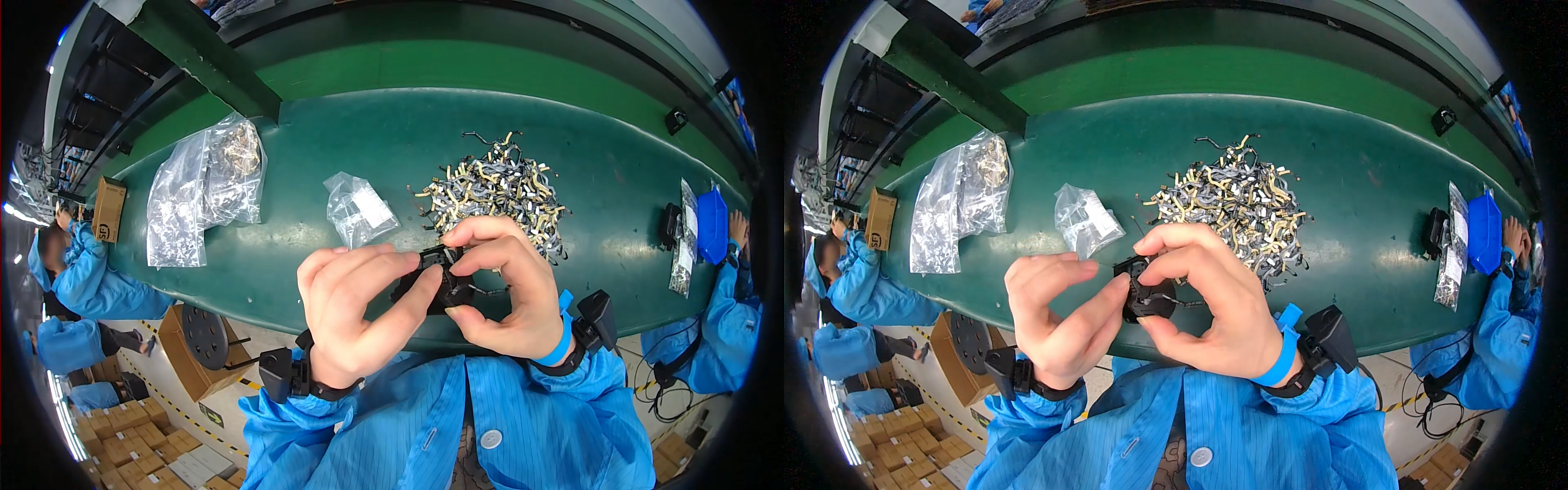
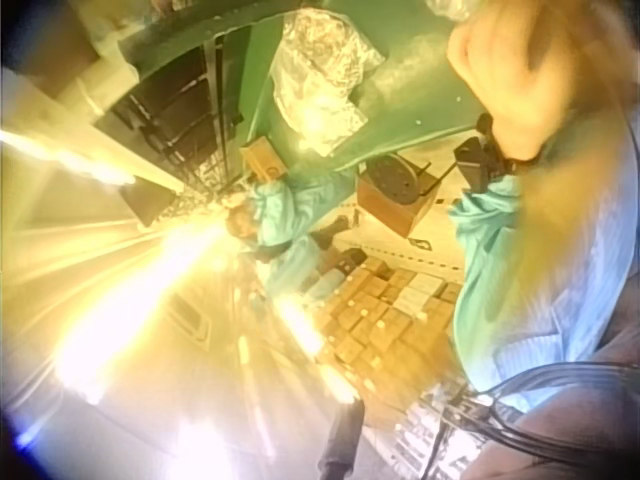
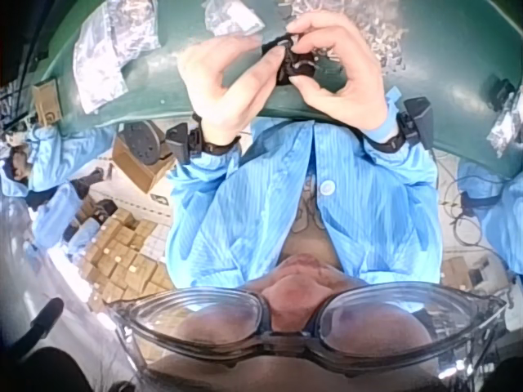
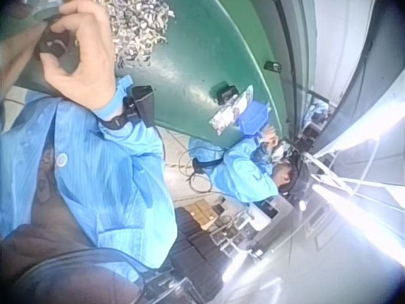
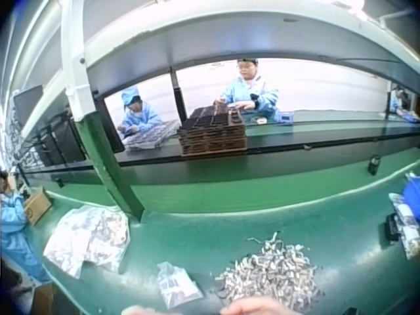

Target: Assembling small wire connectors into plastic housings at a factory workbench.

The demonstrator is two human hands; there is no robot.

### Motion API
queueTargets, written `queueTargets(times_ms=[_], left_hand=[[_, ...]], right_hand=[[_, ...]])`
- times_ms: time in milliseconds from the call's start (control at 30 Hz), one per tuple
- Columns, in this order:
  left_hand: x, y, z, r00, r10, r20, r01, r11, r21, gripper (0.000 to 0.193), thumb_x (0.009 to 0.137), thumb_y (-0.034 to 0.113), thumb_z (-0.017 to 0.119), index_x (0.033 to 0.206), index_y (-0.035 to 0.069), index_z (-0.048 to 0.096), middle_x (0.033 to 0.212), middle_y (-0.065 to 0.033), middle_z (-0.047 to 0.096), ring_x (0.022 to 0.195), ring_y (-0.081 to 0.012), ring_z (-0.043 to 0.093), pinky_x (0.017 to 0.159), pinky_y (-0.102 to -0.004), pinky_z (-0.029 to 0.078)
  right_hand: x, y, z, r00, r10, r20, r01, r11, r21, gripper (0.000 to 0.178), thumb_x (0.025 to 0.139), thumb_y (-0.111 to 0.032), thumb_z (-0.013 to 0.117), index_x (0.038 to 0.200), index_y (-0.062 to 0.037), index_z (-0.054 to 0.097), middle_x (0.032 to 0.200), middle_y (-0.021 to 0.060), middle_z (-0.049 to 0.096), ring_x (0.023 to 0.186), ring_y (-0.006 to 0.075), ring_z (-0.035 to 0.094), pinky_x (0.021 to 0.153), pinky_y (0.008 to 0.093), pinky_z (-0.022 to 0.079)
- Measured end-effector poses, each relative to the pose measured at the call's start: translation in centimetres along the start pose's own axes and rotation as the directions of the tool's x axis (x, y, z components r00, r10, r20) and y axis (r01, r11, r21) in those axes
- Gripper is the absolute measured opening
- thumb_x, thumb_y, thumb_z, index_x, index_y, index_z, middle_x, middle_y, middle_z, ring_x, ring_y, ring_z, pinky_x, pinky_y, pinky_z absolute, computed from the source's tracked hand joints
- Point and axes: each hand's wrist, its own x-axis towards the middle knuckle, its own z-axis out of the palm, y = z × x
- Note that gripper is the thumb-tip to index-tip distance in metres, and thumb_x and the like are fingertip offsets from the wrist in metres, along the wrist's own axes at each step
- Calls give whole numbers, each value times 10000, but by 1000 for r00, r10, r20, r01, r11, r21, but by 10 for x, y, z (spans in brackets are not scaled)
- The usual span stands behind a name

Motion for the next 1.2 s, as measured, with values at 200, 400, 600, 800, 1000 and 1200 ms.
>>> queueTargets(times_ms=[200, 400, 600, 800, 1000, 1200], left_hand=[[-6, 5, -2, 999, -2, 53, 0, 999, 44, 296, 585, 82, 763, 859, 193, 747, 985, 7, 642, 887, -182, 599, 793, -328, 404], [0, -16, -9, 884, -337, 324, 450, 804, -389, 279, 626, 74, 807, 889, 154, 758, 1008, -35, 611, 933, -198, 559, 732, -315, 399], [-7, -26, -6, 824, -315, 471, 567, 483, -667, 215, 662, 46, 806, 861, 98, 742, 1072, -59, 528, 995, -187, 529, 811, -305, 432], [-16, -32, 0, 787, -282, 548, 617, 354, -703, 164, 702, 39, 790, 835, 67, 699, 1125, -74, 502, 1054, -212, 529, 906, -332, 430], [-15, -25, 8, 794, -266, 547, 607, 287, -741, 138, 742, 21, 759, 853, 46, 681, 1114, -83, 518, 1062, -226, 565, 923, -355, 449], [-8, -24, 4, 767, -209, 606, 640, 299, -707, 117, 766, 8, 733, 863, 33, 674, 1105, -93, 543, 1020, -226, 589, 892, -345, 472]], right_hand=[[-1, -3, 0, 999, 49, 14, -49, 999, 6, 371, 678, -13, 731, 1018, -33, 583, 1172, 139, 543, 1065, 264, 571, 873, 337, 486], [6, -5, 1, 990, 21, 141, -23, 1000, 14, 397, 694, 3, 713, 1059, -33, 561, 1161, 137, 537, 1036, 289, 570, 855, 352, 498], [9, -7, 0, 977, -18, 212, -1, 996, 88, 565, 701, -7, 728, 1197, -29, 459, 1181, 149, 532, 1075, 330, 560, 891, 377, 485], [6, -3, -1, 991, 89, 105, -111, 966, 232, 551, 732, -28, 733, 1207, -32, 454, 1242, 144, 506, 1154, 277, 530, 995, 378, 425], [4, 1, -15, 971, 235, 41, -238, 942, 237, 369, 761, -37, 717, 1081, -31, 534, 1105, 96, 531, 1028, 193, 537, 919, 336, 440], [12, -5, -17, 963, 237, 128, -252, 961, 118, 123, 762, 14, 692, 833, -43, 610, 942, 60, 531, 917, 186, 539, 824, 307, 437]])
